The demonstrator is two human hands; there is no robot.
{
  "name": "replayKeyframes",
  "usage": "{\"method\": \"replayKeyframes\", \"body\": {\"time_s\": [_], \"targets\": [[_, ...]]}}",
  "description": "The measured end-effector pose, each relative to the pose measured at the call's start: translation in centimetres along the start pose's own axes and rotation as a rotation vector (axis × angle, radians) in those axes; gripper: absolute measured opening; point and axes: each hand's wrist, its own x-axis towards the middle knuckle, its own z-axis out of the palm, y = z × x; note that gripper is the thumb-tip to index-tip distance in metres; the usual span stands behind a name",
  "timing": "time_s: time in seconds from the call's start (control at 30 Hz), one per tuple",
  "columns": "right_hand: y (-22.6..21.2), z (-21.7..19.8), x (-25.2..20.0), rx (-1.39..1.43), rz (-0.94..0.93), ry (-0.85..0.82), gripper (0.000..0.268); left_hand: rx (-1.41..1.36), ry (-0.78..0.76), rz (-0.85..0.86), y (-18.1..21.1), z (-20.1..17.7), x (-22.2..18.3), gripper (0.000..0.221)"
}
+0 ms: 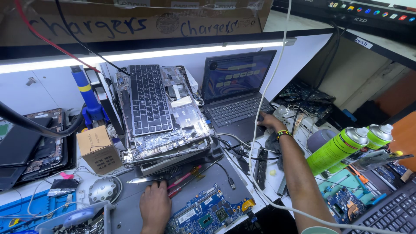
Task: Testing a laptop's functionality by interacting with the keyboard and touchpad on a repair workbench.
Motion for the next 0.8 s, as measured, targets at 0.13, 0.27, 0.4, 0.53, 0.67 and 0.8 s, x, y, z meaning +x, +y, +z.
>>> {"method": "replayKeyframes", "body": {"time_s": [0.13,0.27,0.4,0.53,0.67,0.8], "targets": [[1.1,0.5,1.6,-0.040,-0.019,-0.004,0.089,-0.006,0.072,0.016,-0.3,0.8,0.1,0.029],[2.7,1.2,3.6,-0.086,-0.020,0.029,0.093,-0.006,0.043,0.022,-0.2,0.4,0.1,0.029],[4.7,2.1,6.0,-0.089,-0.021,0.078,0.098,0.002,0.043,0.011,-0.2,0.8,0.2,0.028],[4.0,2.3,4.6,-0.092,0.017,0.116,0.094,0.005,-0.005,0.005,-0.1,0.2,0.2,0.030],[3.2,2.6,2.8,-0.141,-0.051,0.178,0.085,0.008,0.027,0.019,-0.2,0.8,0.2,0.030],[2.6,2.8,2.2,-0.150,-0.001,0.171,0.082,-0.011,0.062,0.026,-0.3,0.7,0.2,0.030]]}}
